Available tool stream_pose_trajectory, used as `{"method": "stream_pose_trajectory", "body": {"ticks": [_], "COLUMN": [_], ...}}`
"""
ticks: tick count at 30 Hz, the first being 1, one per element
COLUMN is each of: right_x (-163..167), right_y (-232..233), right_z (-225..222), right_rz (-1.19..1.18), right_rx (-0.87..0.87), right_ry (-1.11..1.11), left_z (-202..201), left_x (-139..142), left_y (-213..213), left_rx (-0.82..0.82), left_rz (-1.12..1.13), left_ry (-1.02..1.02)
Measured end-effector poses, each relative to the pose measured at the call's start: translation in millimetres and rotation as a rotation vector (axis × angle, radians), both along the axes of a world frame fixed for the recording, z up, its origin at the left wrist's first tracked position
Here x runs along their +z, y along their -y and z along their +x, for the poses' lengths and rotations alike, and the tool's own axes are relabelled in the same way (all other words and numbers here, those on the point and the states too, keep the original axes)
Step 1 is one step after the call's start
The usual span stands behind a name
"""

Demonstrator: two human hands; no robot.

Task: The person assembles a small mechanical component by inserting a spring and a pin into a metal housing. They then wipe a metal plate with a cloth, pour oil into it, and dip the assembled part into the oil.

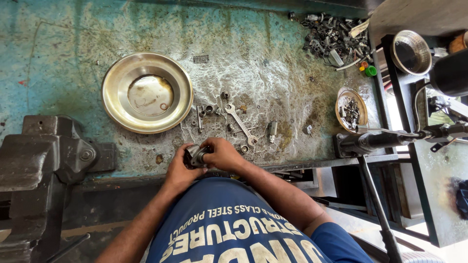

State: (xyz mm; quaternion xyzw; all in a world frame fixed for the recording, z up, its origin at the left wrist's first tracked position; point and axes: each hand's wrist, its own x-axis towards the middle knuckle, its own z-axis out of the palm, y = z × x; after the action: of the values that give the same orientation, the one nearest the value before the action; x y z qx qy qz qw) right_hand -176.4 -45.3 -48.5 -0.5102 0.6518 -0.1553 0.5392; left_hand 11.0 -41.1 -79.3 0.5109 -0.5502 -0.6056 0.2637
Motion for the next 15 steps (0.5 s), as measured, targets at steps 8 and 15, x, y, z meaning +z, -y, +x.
{"method": "stream_pose_trajectory", "body": {"ticks": [8, 15], "right_x": [10, 19], "right_y": [26, 42], "right_z": [-3, -12], "right_rz": [-0.174, -0.228], "right_rx": [0.261, 0.214], "right_ry": [-0.275, -0.176], "left_z": [-3, -30], "left_x": [6, 28], "left_y": [-4, 18], "left_rx": [-0.068, -0.116], "left_rz": [-0.316, -0.250], "left_ry": [0.399, 0.619]}}
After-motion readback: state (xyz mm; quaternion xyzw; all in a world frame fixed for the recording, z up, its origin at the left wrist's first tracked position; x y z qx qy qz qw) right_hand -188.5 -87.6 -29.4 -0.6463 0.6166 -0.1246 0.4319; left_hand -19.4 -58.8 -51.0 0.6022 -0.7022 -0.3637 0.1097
